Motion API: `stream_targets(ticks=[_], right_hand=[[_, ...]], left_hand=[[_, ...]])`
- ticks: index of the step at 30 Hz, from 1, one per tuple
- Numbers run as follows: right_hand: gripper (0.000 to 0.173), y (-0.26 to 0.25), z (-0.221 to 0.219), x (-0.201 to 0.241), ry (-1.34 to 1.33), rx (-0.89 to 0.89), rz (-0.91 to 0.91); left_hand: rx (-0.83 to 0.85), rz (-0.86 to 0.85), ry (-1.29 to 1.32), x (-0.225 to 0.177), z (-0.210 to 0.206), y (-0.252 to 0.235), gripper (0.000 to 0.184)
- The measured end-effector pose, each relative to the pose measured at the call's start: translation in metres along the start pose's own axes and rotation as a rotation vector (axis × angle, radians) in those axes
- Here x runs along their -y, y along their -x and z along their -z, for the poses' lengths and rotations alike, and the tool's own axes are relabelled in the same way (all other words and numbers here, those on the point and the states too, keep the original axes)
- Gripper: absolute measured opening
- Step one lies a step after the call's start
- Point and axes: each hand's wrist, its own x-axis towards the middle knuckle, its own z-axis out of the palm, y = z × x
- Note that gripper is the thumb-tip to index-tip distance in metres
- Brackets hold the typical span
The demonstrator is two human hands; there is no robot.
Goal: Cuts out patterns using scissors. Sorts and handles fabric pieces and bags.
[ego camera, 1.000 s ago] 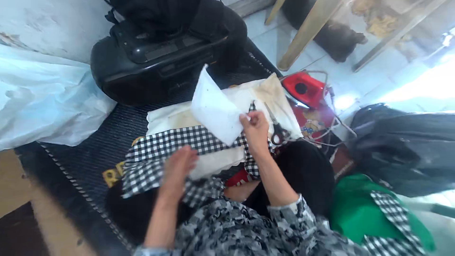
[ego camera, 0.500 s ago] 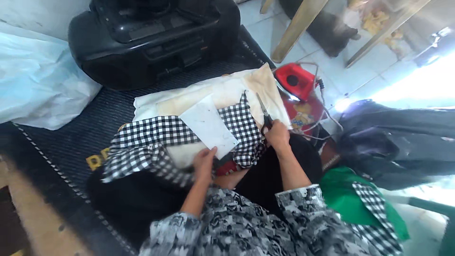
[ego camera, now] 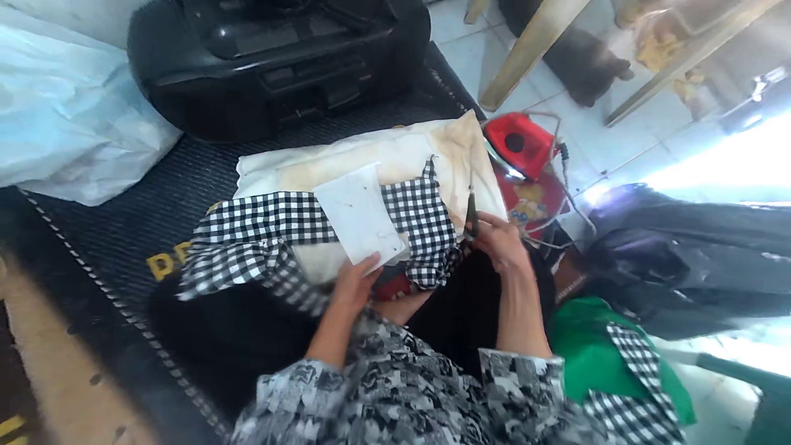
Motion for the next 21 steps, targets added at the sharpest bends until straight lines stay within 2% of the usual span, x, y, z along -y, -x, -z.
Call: stream_targets(ticks=[3,6,9,12,15,17,19,21], right_hand=[[0.042,0.051,0.008,-0.002,-0.425,0.355,0.174],[0.057,0.09,0.0,0.0,-0.369,0.542,0.278],[0.052,0.119,-0.026,0.017,-0.237,0.406,0.297],[0.044,0.13,-0.052,0.029,-0.208,0.264,0.298],[0.041,0.135,-0.058,0.033,-0.246,0.335,0.314],[0.041,0.139,-0.055,0.032,-0.259,0.443,0.339],[0.04,0.144,-0.053,0.032,-0.246,0.529,0.345],[0.04,0.149,-0.053,0.032,-0.229,0.556,0.327]], left_hand=[[0.1,-0.103,0.04,-0.016,-0.004,0.024,0.026],[0.201,-0.262,-0.035,-0.025,-0.008,0.053,0.031],[0.257,-0.387,-0.181,-0.024,-0.007,0.077,0.033],[0.269,-0.426,-0.238,-0.013,0.0,0.096,0.033],[0.293,-0.352,-0.128,-0.014,0.012,0.111,0.031],[0.293,-0.231,0.021,-0.027,0.019,0.115,0.021],[0.293,-0.134,0.138,-0.041,0.026,0.11,0.021],[0.251,-0.144,0.093,-0.05,0.024,0.11,0.018]])
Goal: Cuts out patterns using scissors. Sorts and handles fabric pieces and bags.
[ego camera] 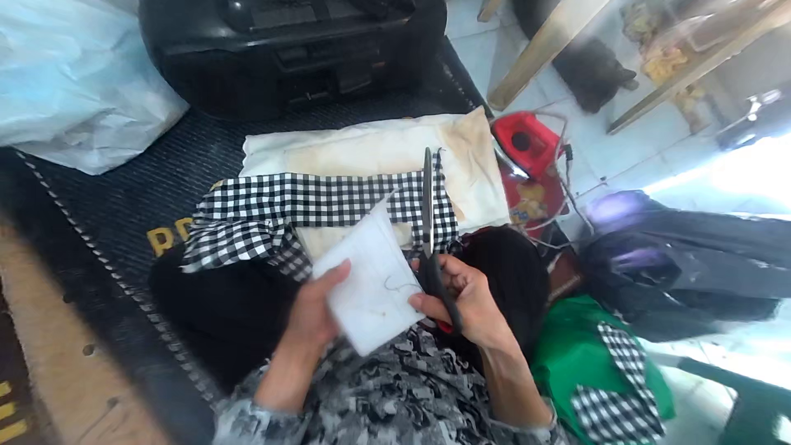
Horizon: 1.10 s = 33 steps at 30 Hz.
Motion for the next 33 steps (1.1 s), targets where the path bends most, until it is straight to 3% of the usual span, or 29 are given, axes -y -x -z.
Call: stream_targets(ticks=[4,8,14,22,33], right_hand=[[0.045,0.008,0.0,0.001,0.049,-0.023,-0.014],[0.05,0.022,0.018,-0.004,0.189,0.052,0.012],[0.077,0.057,0.039,-0.01,0.437,0.249,-0.093],[0.079,0.053,0.023,-0.013,0.375,0.418,-0.173],[0.084,0.045,0.018,-0.018,0.326,0.471,-0.161]], left_hand=[[-0.051,-0.187,-0.241,-0.007,-0.003,0.0,0.029],[-0.092,-0.374,-0.293,-0.023,0.006,0.001,0.028],[-0.177,-0.563,-0.368,-0.046,0.017,0.0,0.028],[-0.108,-0.57,-0.467,-0.042,0.015,0.004,0.028],[-0.071,-0.557,-0.539,-0.044,0.019,0.007,0.027]])
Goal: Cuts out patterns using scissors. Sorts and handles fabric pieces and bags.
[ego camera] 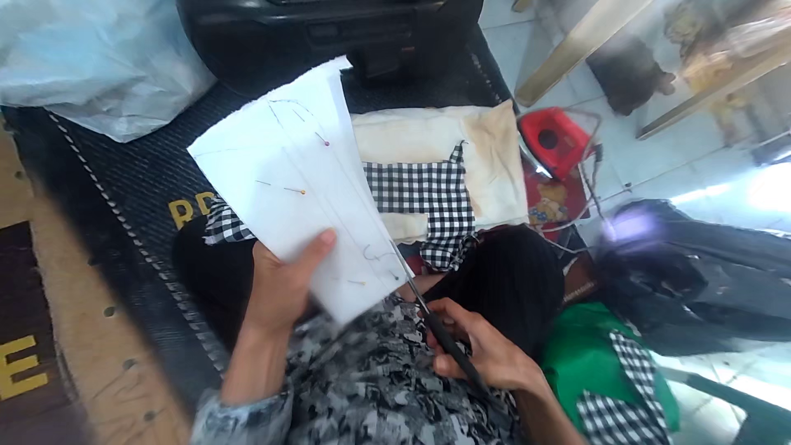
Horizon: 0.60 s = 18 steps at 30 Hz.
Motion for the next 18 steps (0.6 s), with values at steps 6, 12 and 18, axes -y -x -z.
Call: stream_targets(ticks=[6,12,18], right_hand=[[0.084,-0.0015,-0.0014,-0.0034,-0.032,0.007,0.012],[0.08,-0.0009,-0.0033,-0.0067,-0.057,-0.032,0.03],[0.077,0.0009,-0.0049,-0.0093,-0.063,-0.081,0.023]], left_hand=[[0.009,0.006,-0.014,0.0017,0.0014,-0.0004,0.026],[0.009,0.015,-0.018,0.0013,0.0016,-0.0006,0.027],[0.022,0.019,-0.015,0.0021,0.0016,-0.0004,0.026]])
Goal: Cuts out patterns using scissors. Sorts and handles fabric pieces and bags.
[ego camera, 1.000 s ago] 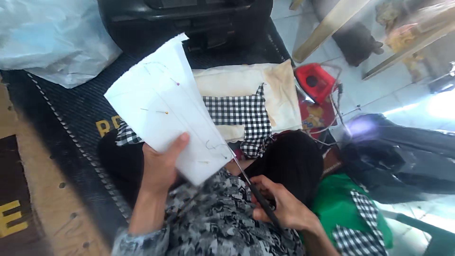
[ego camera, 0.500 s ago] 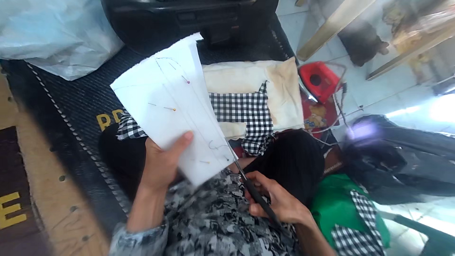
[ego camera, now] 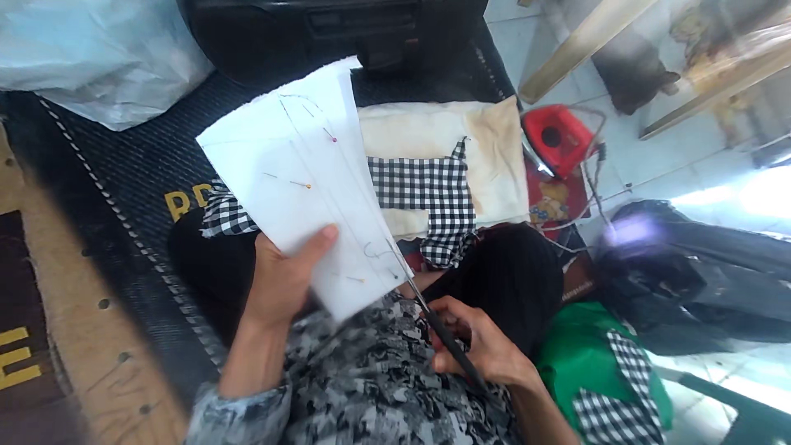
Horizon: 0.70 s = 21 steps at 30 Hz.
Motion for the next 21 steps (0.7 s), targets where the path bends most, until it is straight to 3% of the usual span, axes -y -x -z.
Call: stream_targets(ticks=[21], right_hand=[[0.067,0.0055,-0.0028,-0.0053,0.014,-0.09,-0.031]], left_hand=[[-0.008,0.042,-0.002,0.0045,-0.0017,-0.0011,0.025]])
